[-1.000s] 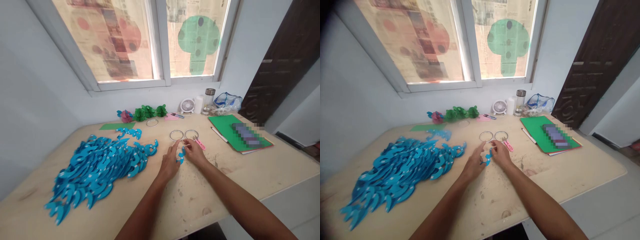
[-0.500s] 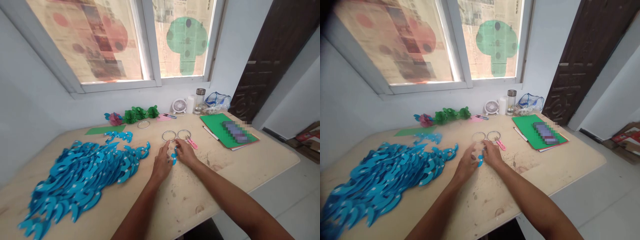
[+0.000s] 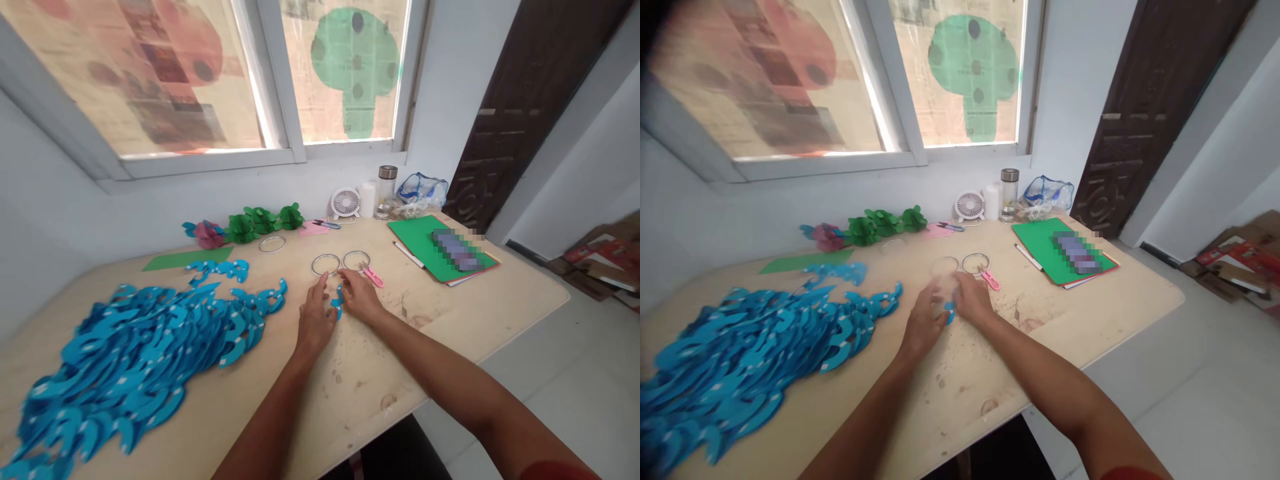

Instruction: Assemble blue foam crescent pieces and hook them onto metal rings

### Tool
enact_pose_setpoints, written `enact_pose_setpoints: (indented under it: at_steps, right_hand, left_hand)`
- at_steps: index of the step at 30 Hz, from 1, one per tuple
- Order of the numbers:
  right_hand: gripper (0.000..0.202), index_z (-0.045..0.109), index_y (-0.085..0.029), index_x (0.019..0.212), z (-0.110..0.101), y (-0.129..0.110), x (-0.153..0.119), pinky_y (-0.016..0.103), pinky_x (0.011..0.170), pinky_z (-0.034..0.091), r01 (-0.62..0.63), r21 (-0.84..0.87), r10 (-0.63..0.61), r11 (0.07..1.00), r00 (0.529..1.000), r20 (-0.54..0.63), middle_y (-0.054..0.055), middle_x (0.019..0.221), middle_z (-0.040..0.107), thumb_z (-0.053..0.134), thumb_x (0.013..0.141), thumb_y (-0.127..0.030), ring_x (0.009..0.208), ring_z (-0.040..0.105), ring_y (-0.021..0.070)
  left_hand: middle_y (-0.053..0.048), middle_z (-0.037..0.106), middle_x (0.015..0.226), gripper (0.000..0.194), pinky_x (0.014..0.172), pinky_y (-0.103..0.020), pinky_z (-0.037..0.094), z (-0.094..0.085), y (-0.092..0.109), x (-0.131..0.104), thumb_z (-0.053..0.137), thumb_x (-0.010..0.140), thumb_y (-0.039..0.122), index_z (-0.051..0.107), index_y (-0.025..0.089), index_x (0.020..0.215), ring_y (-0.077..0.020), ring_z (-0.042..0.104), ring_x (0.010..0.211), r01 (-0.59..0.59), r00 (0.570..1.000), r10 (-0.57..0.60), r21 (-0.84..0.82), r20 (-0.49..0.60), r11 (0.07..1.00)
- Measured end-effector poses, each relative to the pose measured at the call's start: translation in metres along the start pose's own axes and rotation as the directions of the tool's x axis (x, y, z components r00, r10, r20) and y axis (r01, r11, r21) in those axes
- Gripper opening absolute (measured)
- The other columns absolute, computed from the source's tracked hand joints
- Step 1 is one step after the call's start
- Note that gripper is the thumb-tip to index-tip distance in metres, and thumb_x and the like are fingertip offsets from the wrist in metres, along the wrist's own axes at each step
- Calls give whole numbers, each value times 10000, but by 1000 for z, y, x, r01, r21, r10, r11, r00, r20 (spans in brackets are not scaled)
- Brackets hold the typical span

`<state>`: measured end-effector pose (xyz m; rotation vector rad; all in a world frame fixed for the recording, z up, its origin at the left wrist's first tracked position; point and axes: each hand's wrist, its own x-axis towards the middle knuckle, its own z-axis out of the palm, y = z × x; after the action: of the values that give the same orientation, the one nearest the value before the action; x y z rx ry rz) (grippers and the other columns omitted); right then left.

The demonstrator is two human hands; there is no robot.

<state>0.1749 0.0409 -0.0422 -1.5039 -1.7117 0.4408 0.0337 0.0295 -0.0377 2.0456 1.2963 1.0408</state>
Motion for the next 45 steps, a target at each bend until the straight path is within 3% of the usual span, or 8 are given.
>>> enact_pose_setpoints:
  at_steps: [6,13,21,29,32,36,40,45]
  right_hand:
    - [502,475,-202,1201,1,-2,0,369,916,395,-23,-60,26,998,999,48,83,1170,579,460,719,-62,999,566,190]
    - [472,488,-185,1191,-1,-13,-3,406,899,367,2,-174,11,985,997,77,102,1138,580,440,738,-60,1032,539,221]
    - [460,509,-226,1164,-3,-15,-4,384,886,369,9,-181,3,983,998,63,79,1106,589,449,741,-54,1041,519,227]
    - [476,500,-199,1186,1,-7,-3,387,910,356,14,-155,-4,988,998,65,97,1120,580,429,743,-43,1060,513,232]
    - [465,507,-193,1177,2,-5,-3,392,914,356,18,-148,-8,989,998,64,101,1116,581,414,748,-40,1065,513,230]
    - [477,509,-185,1180,3,-3,-3,398,919,361,20,-137,-11,990,998,65,105,1113,581,411,740,-27,1047,522,225]
    - [470,520,-189,1172,2,-3,-2,405,919,372,24,-111,-19,994,999,50,102,1115,584,405,743,-31,1037,525,226]
    - [474,523,-175,1154,-2,0,1,352,843,449,-7,73,10,997,999,-39,92,1117,577,403,717,-38,930,561,189]
  left_hand:
    - [-79,488,1184,736,725,-324,520,4,0,-1,507,687,94,299,292,1364,-172,599,894,33,999,-28,-179,31,983]
    - [-91,472,1202,710,717,-314,531,5,2,1,548,662,145,342,264,1330,-170,613,895,210,977,-203,-425,61,880]
    - [-90,491,1173,643,794,-308,505,-13,21,1,635,630,159,433,262,1232,-193,583,998,415,882,-441,-718,167,559]
    - [-45,560,970,537,800,-367,509,-24,35,-1,662,602,100,491,222,1096,-163,631,826,507,807,-470,-828,358,241]
    - [-45,570,957,520,799,-361,502,-27,37,-2,663,607,100,502,218,1087,-159,630,824,513,800,-473,-828,368,224]
    - [-38,562,989,503,807,-308,482,-29,38,-1,667,614,115,518,219,1084,-123,615,809,484,807,-509,-828,298,283]
    - [-46,566,1011,507,803,-303,472,-28,37,-1,672,614,138,519,226,1089,-128,610,827,514,804,-502,-798,320,314]
    - [-49,578,988,496,791,-312,472,-26,36,-3,681,612,148,528,221,1078,-131,608,816,502,806,-504,-810,311,303]
